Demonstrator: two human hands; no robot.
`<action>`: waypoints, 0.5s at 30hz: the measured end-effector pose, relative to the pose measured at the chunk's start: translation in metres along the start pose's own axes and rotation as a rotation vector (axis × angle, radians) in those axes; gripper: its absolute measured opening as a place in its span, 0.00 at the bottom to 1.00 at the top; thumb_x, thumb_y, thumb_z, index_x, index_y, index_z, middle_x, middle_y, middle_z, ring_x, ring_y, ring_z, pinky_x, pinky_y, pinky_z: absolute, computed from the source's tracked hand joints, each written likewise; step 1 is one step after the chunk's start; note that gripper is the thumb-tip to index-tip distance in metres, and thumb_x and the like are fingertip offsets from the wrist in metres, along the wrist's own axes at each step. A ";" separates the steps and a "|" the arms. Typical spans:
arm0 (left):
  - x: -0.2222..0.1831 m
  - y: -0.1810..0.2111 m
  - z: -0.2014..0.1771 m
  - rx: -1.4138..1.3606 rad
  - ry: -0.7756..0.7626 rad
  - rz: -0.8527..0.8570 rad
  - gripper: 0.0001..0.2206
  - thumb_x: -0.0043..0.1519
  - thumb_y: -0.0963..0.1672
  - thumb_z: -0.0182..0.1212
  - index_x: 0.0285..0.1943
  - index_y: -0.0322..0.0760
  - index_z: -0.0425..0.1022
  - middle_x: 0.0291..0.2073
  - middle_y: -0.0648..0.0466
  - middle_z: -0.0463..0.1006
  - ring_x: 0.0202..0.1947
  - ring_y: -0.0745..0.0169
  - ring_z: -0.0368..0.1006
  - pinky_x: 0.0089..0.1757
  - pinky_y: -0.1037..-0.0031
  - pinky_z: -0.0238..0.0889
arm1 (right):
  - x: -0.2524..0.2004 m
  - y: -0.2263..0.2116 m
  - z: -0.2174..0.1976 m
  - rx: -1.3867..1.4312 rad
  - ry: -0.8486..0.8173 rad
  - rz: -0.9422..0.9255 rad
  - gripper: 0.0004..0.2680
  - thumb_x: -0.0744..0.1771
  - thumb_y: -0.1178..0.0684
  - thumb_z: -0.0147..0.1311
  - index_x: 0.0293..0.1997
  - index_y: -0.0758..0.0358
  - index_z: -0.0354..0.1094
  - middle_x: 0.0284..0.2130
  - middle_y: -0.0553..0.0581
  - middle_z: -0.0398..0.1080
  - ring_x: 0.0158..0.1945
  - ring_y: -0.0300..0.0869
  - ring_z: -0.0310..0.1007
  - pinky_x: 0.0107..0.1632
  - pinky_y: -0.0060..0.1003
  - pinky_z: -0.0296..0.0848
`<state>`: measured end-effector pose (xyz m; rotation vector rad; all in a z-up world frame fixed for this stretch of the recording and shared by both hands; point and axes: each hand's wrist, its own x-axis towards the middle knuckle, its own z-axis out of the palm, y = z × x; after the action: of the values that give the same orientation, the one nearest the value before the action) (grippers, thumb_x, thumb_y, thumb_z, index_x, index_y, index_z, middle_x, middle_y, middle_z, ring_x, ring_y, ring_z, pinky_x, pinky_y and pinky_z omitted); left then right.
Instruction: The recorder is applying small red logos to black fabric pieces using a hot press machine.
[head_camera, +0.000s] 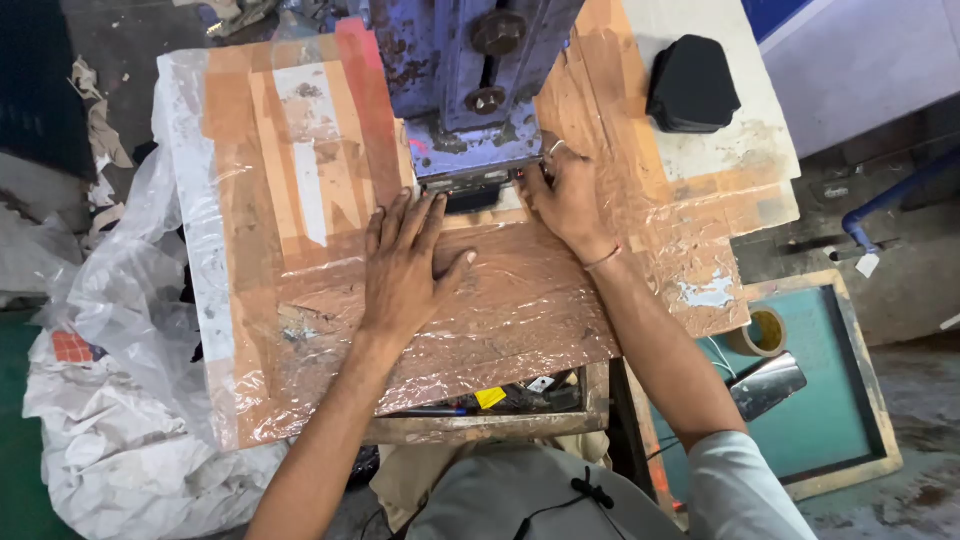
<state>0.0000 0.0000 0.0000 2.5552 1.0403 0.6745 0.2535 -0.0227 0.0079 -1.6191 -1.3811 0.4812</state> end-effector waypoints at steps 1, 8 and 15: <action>0.000 0.000 0.001 0.001 0.006 0.004 0.35 0.64 0.57 0.60 0.74 0.30 0.62 0.69 0.43 0.65 0.73 0.41 0.54 0.68 0.46 0.41 | 0.001 -0.007 -0.002 -0.002 0.003 -0.006 0.04 0.69 0.65 0.50 0.48 0.70 0.67 0.24 0.55 0.76 0.24 0.34 0.77 0.26 0.31 0.74; -0.009 -0.001 -0.001 -0.061 0.036 0.024 0.34 0.64 0.54 0.63 0.74 0.31 0.63 0.70 0.40 0.66 0.73 0.37 0.55 0.68 0.46 0.43 | -0.011 -0.011 -0.012 -0.121 -0.017 -0.062 0.07 0.69 0.63 0.54 0.51 0.69 0.70 0.28 0.61 0.76 0.28 0.40 0.77 0.32 0.37 0.73; -0.070 0.009 -0.033 -0.261 0.149 -0.056 0.29 0.61 0.47 0.66 0.71 0.32 0.64 0.66 0.37 0.68 0.70 0.32 0.58 0.66 0.45 0.46 | -0.094 -0.032 -0.051 -0.023 -0.046 0.252 0.08 0.67 0.55 0.58 0.49 0.64 0.76 0.40 0.58 0.80 0.35 0.47 0.78 0.39 0.42 0.78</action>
<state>-0.0564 -0.0531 0.0095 2.2729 0.9919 0.9311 0.2482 -0.1306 0.0355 -1.8215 -1.2248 0.6558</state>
